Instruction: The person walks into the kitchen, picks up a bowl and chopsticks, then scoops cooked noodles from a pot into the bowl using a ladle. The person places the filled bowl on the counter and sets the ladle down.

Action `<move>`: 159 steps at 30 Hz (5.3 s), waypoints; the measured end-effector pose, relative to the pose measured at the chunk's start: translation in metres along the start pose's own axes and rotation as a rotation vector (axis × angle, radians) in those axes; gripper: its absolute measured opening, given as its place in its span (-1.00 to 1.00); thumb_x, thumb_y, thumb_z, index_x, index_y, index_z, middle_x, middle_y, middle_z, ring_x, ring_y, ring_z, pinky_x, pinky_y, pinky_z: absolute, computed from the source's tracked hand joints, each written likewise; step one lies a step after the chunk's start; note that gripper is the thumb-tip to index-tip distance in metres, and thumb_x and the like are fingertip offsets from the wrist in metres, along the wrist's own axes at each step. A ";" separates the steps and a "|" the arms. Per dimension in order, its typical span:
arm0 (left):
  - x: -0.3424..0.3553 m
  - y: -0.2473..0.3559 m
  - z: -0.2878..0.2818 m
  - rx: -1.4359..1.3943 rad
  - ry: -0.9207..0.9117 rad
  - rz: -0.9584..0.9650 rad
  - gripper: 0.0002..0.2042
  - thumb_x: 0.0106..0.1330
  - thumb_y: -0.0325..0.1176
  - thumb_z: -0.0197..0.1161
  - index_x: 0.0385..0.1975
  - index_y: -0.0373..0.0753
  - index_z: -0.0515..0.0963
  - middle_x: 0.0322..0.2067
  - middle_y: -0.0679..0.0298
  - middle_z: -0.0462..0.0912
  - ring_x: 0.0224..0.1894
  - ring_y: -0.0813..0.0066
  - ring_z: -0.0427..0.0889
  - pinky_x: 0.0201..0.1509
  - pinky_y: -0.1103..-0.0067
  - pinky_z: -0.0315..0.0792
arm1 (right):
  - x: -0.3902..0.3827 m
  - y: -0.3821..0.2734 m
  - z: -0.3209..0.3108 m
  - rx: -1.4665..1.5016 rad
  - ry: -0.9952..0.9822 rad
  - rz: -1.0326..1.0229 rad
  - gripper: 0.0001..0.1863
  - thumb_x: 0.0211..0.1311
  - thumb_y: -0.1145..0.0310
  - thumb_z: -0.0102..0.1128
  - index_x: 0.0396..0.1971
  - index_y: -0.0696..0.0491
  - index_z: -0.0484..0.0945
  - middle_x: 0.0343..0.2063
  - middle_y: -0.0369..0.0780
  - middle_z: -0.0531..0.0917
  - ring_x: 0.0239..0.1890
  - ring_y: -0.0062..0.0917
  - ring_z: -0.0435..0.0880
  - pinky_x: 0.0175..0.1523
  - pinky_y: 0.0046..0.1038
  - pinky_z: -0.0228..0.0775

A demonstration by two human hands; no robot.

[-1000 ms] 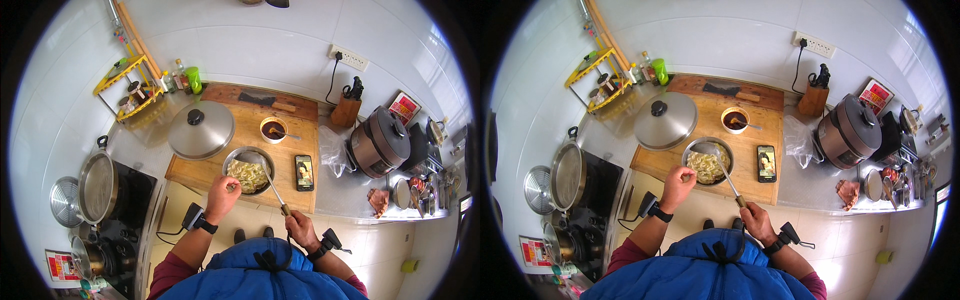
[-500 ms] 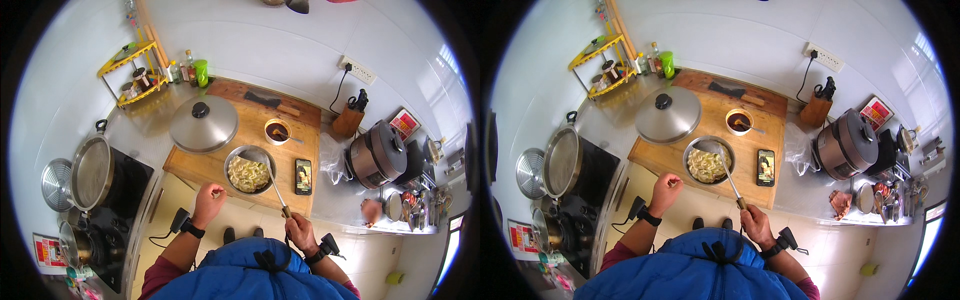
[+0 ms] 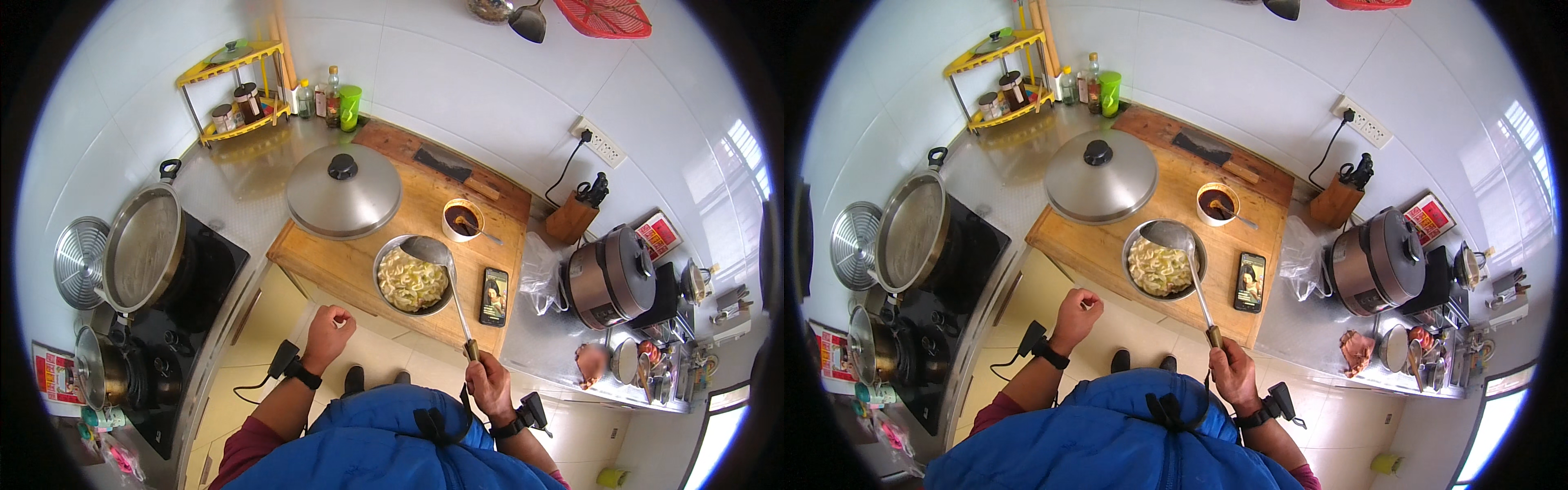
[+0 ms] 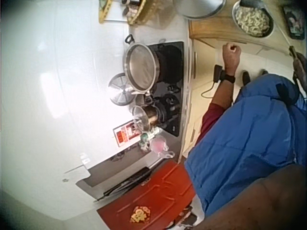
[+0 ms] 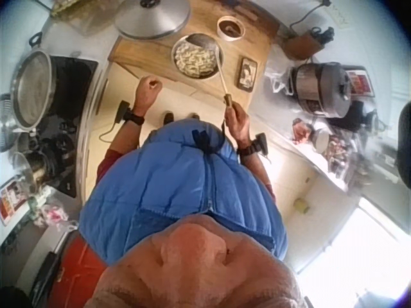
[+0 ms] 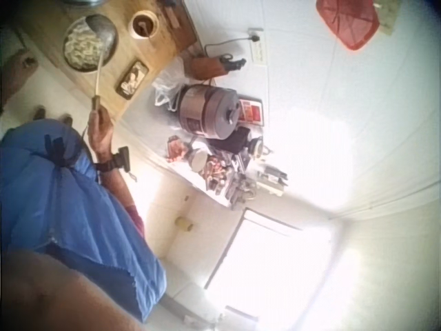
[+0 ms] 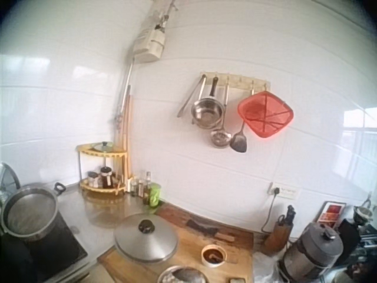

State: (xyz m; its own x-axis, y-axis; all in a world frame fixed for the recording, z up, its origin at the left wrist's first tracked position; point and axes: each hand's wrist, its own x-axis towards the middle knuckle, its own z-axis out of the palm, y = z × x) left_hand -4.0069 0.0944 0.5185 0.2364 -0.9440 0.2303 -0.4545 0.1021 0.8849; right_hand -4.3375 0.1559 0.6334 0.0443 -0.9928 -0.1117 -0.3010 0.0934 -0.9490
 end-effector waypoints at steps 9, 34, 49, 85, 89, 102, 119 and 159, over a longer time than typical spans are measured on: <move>-0.009 -0.013 -0.005 -0.009 -0.047 -0.093 -0.86 0.17 -0.38 0.39 -0.38 -0.27 0.60 -0.38 0.14 0.61 -0.31 0.30 0.61 -0.22 0.45 0.50 | -0.009 -0.002 0.002 0.024 0.001 0.025 -0.63 0.49 0.22 0.08 0.00 0.25 0.54 -0.55 -0.36 0.53 -0.54 -0.75 0.45 -0.43 -0.60 0.34; -0.010 -0.025 -0.012 -0.003 -0.133 -0.080 -0.87 0.20 -0.38 0.38 -0.38 -0.30 0.61 -0.38 0.16 0.67 -0.34 0.39 0.64 -0.21 0.49 0.51 | 0.008 -0.012 -0.011 0.151 -0.086 0.408 -0.60 0.53 0.17 -0.07 -0.05 0.23 0.54 -0.62 -0.33 0.47 -0.72 -0.70 0.38 -0.64 -0.59 0.19; -0.015 -0.033 -0.022 -0.011 -0.116 -0.123 -0.87 0.22 -0.39 0.35 -0.36 -0.31 0.60 -0.41 0.20 0.66 -0.36 0.44 0.62 -0.22 0.52 0.50 | 0.011 -0.030 -0.024 -0.059 -0.119 0.406 -0.66 0.46 0.20 0.02 -0.36 0.18 0.55 -0.60 -0.32 0.53 -0.63 -0.69 0.44 -0.50 -0.54 0.33; -0.009 -0.032 -0.009 -0.042 -0.148 -0.197 -0.82 0.28 -0.34 0.33 -0.34 -0.35 0.61 -0.44 0.23 0.67 -0.39 0.52 0.60 -0.24 0.54 0.50 | 0.002 -0.021 -0.019 -0.357 0.028 -0.025 -0.71 0.43 0.28 0.11 -0.06 0.19 0.55 -0.50 0.01 0.59 -0.46 -0.32 0.62 -0.28 -0.33 0.47; -0.006 -0.030 -0.011 -0.038 -0.160 -0.164 -0.82 0.28 -0.34 0.33 -0.34 -0.36 0.60 -0.45 0.23 0.68 -0.39 0.52 0.61 -0.25 0.54 0.50 | 0.007 0.003 -0.009 -0.345 0.031 0.023 -0.69 0.43 0.23 0.11 -0.12 0.20 0.58 -0.54 0.02 0.59 -0.47 -0.29 0.63 -0.30 -0.30 0.47; -0.007 -0.025 -0.020 -0.040 -0.198 -0.266 -0.79 0.27 -0.30 0.33 -0.36 -0.36 0.61 -0.44 0.14 0.69 -0.37 0.36 0.67 -0.23 0.47 0.53 | 0.021 0.007 -0.019 0.726 -0.242 0.604 -0.55 0.57 0.09 -0.25 -0.02 0.16 0.48 -0.62 -0.34 0.40 -0.75 -0.62 0.29 -0.64 -0.56 0.18; -0.085 0.028 -0.176 -0.580 0.343 -0.557 -0.78 0.45 -0.25 0.11 -0.36 -0.23 0.58 -0.53 0.39 0.54 -0.58 0.69 0.39 -0.52 0.67 0.27 | 0.040 -0.022 0.026 1.020 -0.693 0.529 -0.36 0.53 -0.17 -0.15 0.09 0.18 0.45 -0.62 -0.28 0.49 -0.77 -0.55 0.42 -0.68 -0.51 0.28; -0.120 -0.095 -0.418 -0.101 1.213 -0.598 -0.72 0.43 -0.35 0.13 0.08 -0.26 0.42 -0.18 0.31 0.49 -0.30 0.49 0.50 -0.22 0.59 0.45 | 0.309 -0.212 0.535 0.294 -0.759 0.100 -0.52 0.46 0.04 0.06 0.13 0.11 0.41 -0.10 -0.13 0.63 -0.21 -0.38 0.67 -0.15 -0.35 0.54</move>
State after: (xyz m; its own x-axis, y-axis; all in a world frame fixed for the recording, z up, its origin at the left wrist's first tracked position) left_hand -3.6326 0.3289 0.5759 0.9994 0.0117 -0.0338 0.0352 -0.1509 0.9879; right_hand -3.7499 -0.1302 0.6423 0.6948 -0.6671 -0.2688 -0.0801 0.2996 -0.9507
